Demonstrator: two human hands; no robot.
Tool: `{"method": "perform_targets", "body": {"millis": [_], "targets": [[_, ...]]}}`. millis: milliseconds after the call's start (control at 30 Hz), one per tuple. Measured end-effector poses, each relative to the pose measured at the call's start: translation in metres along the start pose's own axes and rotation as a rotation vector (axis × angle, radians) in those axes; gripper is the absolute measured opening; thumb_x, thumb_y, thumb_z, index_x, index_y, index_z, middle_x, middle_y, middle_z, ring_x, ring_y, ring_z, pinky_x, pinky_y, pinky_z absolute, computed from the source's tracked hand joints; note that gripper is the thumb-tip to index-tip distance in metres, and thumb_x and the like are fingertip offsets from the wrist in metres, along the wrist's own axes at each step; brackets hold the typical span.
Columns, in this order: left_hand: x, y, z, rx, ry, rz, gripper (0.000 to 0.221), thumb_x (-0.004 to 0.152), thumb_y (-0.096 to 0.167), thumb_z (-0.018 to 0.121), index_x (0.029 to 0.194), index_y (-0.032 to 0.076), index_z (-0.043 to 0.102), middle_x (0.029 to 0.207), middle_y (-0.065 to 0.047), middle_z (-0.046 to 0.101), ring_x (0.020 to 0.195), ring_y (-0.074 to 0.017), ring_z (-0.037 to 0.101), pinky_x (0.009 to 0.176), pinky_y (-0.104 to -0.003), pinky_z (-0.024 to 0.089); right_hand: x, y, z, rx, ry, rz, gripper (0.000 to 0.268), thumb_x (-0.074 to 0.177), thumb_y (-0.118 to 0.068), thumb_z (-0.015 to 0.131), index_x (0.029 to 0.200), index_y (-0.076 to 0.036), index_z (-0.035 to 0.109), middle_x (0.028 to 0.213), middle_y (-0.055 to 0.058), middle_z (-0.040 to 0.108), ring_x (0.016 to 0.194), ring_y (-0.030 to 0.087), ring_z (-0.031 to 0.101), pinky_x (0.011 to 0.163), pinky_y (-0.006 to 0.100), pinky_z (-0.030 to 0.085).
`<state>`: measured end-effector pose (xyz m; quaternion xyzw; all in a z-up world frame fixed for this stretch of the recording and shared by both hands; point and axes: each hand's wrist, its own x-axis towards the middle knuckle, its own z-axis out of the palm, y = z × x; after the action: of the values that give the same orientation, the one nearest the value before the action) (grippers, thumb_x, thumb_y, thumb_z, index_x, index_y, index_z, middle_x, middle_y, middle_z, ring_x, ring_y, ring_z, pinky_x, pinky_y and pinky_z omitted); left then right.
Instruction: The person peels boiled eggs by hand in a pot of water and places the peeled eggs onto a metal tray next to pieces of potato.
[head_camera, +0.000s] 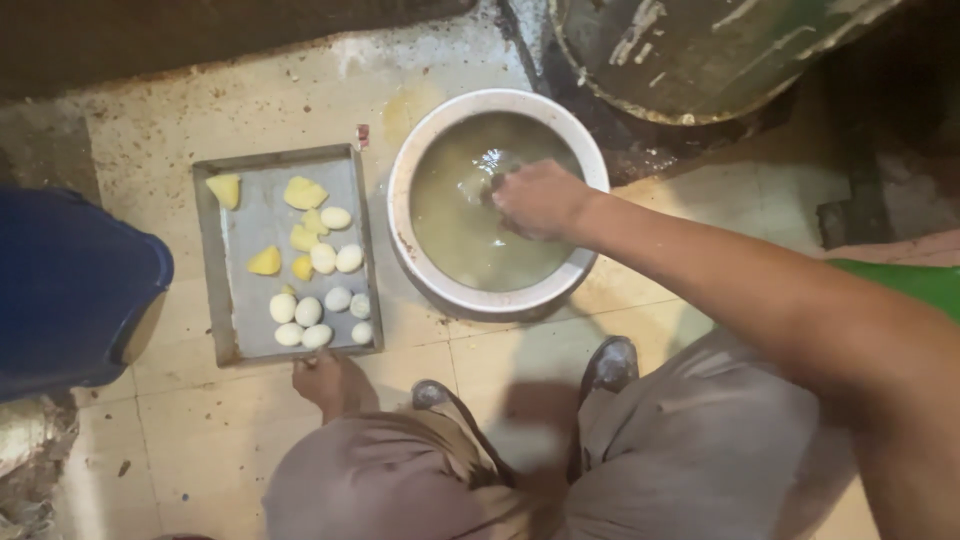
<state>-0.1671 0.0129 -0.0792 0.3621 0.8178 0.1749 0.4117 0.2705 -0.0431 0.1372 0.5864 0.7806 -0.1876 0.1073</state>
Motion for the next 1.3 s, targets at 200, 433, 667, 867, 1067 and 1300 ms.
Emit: {"method": "perform_targets", "body": {"millis": [200,433,667,867,1067,1300], "targets": [[0.018,-0.013,0.029,0.069,-0.009,0.061,0.037,0.098,0.028,0.075,0.113,-0.005,0.070,0.107,-0.020,0.069,0.099,-0.0351,0.066,0.090,-0.045,0.052,-0.009,0.003,0.026,0.026,-0.342,0.079,0.036,0.088,-0.036,0.074,0.112,-0.009,0.071,0.112,0.013,0.072,0.109,0.033,0.068,0.090,0.046,0.057],[0.027,0.023,0.071,0.117,-0.006,0.451,0.040,0.095,0.034,0.078,0.101,-0.005,0.073,0.094,-0.019,0.073,0.089,-0.0363,0.070,0.085,-0.043,0.053,-0.001,-0.004,0.053,-0.136,-0.306,0.007,0.021,0.090,-0.017,0.067,0.108,-0.009,0.075,0.114,0.011,0.075,0.112,0.030,0.071,0.091,0.045,0.057],[0.043,0.102,0.039,0.799,-0.396,0.928,0.031,0.096,0.031,0.075,0.102,0.000,0.073,0.088,-0.024,0.073,0.089,-0.0419,0.069,0.080,-0.048,0.053,0.024,-0.002,0.077,-0.177,-0.369,-0.021,0.029,0.086,-0.022,0.074,0.110,-0.006,0.076,0.115,0.012,0.071,0.111,0.029,0.069,0.086,0.046,0.057],[-0.081,0.237,0.020,0.297,-0.440,1.130,0.023,0.096,0.023,0.068,0.092,0.001,0.066,0.083,-0.017,0.072,0.078,-0.0349,0.072,0.072,-0.046,0.055,0.046,0.005,0.145,-0.148,-0.289,0.062,0.037,0.083,-0.022,0.077,0.116,-0.005,0.074,0.118,0.014,0.070,0.110,0.031,0.069,0.083,0.047,0.057],[-0.182,0.293,0.078,0.798,-0.578,1.848,0.012,0.087,0.015,0.072,0.093,0.005,0.070,0.099,-0.018,0.071,0.096,-0.0394,0.067,0.082,-0.051,0.054,0.068,0.017,0.173,-0.087,-0.345,0.113,0.034,0.086,-0.021,0.073,0.117,-0.008,0.074,0.119,0.015,0.070,0.111,0.031,0.069,0.085,0.047,0.055],[-0.184,0.226,0.135,1.566,-0.526,1.451,0.028,0.091,0.014,0.064,0.116,0.007,0.074,0.125,-0.016,0.068,0.119,-0.0355,0.063,0.092,-0.044,0.056,0.053,0.028,0.169,-0.097,-0.308,0.225,0.032,0.089,-0.020,0.070,0.119,-0.011,0.074,0.121,0.015,0.070,0.112,0.031,0.068,0.088,0.046,0.053]]}}
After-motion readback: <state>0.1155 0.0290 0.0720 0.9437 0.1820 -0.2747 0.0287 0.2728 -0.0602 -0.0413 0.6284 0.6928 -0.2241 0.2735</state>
